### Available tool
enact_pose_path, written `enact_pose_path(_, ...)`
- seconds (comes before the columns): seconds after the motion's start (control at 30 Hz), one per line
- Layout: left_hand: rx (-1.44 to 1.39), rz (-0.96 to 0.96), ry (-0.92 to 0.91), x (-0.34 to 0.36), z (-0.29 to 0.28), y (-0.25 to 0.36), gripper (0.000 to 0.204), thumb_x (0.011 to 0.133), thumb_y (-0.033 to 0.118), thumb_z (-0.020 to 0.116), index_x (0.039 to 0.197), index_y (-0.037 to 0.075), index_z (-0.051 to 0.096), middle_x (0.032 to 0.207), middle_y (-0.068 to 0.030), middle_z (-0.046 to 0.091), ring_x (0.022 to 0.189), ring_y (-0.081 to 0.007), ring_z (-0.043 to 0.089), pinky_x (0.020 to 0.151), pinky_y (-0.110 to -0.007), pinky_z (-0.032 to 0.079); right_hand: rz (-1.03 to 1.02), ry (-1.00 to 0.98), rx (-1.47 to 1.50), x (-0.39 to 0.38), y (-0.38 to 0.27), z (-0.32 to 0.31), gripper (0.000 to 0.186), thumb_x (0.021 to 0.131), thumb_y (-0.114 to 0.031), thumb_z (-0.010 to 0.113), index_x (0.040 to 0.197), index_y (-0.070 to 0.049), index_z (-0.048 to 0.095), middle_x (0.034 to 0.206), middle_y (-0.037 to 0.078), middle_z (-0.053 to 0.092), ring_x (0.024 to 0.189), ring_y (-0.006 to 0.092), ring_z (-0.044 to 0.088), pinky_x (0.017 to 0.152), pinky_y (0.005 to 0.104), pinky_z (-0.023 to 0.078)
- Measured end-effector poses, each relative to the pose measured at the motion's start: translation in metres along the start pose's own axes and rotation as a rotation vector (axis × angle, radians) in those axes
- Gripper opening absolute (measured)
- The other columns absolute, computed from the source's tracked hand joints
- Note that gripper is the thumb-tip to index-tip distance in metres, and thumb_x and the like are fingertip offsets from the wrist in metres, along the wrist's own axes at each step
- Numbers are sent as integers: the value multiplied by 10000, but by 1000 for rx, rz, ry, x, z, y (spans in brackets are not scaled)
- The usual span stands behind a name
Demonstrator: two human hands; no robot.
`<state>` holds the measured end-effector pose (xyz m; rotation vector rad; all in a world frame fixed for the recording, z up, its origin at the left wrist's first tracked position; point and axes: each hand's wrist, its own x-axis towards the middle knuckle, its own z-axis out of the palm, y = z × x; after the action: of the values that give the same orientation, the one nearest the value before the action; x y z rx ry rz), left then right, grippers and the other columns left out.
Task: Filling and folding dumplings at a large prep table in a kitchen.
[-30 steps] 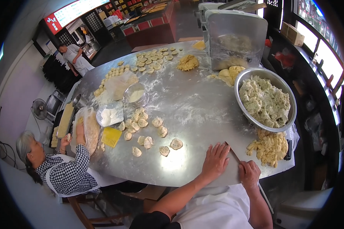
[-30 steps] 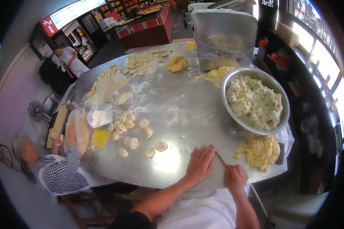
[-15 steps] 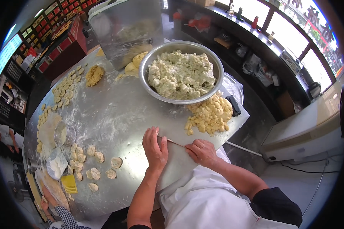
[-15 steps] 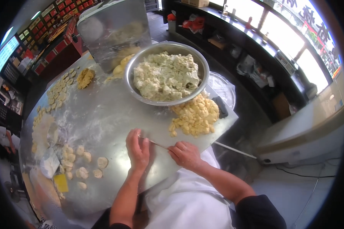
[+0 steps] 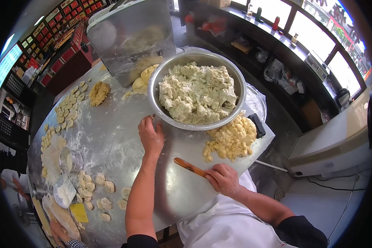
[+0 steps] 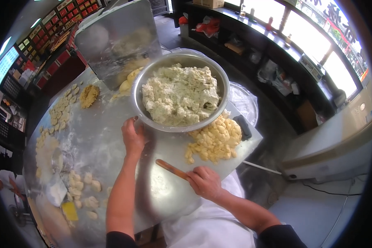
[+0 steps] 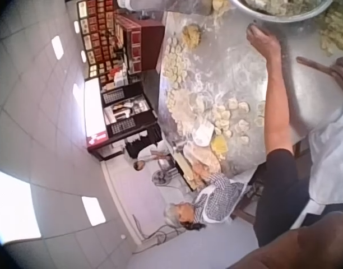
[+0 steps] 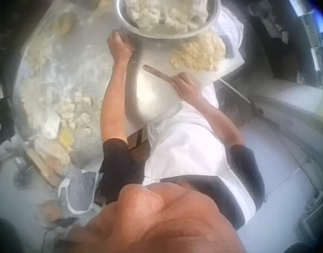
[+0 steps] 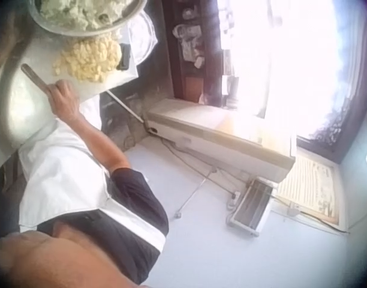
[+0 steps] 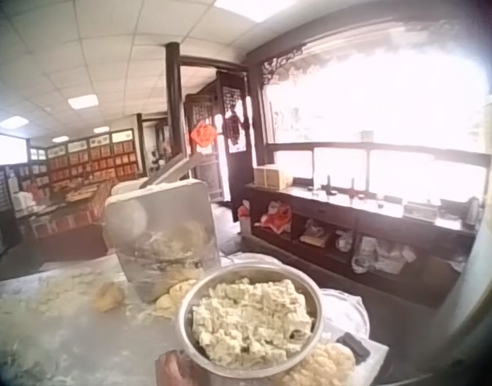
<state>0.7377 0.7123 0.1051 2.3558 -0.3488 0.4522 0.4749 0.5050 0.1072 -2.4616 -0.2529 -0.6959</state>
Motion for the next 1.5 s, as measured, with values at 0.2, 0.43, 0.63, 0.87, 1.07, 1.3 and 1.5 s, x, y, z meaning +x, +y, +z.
enact_pose_path(0.2,180,-9,77,88,8,-63,440,982,158,684,1393,28,599,1382,-210,620,1276,-437,561,1096,-521,453,-27,-56,-45,3,3,0,233,811,-122,836,1038,-107,787,952,29,667,763,227,631,642,361,520)
enact_pose_path(0.43,-32,-48,53,184,40,-137,694,902,347,769,1478,29,548,1399,-242,638,1298,-450,578,1138,-535,432,-31,-130,-54,8,1,1,279,775,-82,821,1050,-119,791,956,11,667,736,209,604,619,356,502)
enact_pose_path(0.63,-109,-119,-107,227,57,-155,880,770,410,861,1535,104,554,1402,-236,684,1293,-433,636,1096,-497,499,-20,-140,-62,7,3,1,314,749,-72,820,1057,-123,788,965,9,656,731,211,594,613,359,501)
enact_pose_path(0.87,43,-78,40,189,55,-105,534,818,277,866,1268,25,729,1174,-214,755,1088,-372,730,958,-437,554,10,-117,-81,8,2,-1,314,721,-45,791,1028,-111,788,954,20,638,749,211,610,605,338,503)
enact_pose_path(1.07,-109,-60,234,112,3,-100,397,858,193,847,1195,9,745,1112,-168,740,1026,-370,712,930,-430,542,-35,-90,-34,9,6,-1,267,714,-48,754,974,-107,766,922,27,603,757,213,592,629,332,507)
enact_pose_path(1.3,-91,-190,103,-6,-34,-65,349,912,105,803,1237,12,716,1128,-142,715,1006,-302,701,903,-394,548,-3,-99,-40,-7,10,0,221,799,-76,805,1015,-108,771,959,33,623,813,225,614,665,351,529)
enact_pose_path(1.5,-556,-532,-58,-20,-67,-51,452,959,99,780,1376,22,622,1337,-117,587,1115,-247,689,964,-347,557,-48,29,35,-7,7,7,82,894,-157,771,971,-145,745,909,16,598,806,226,616,669,382,519)
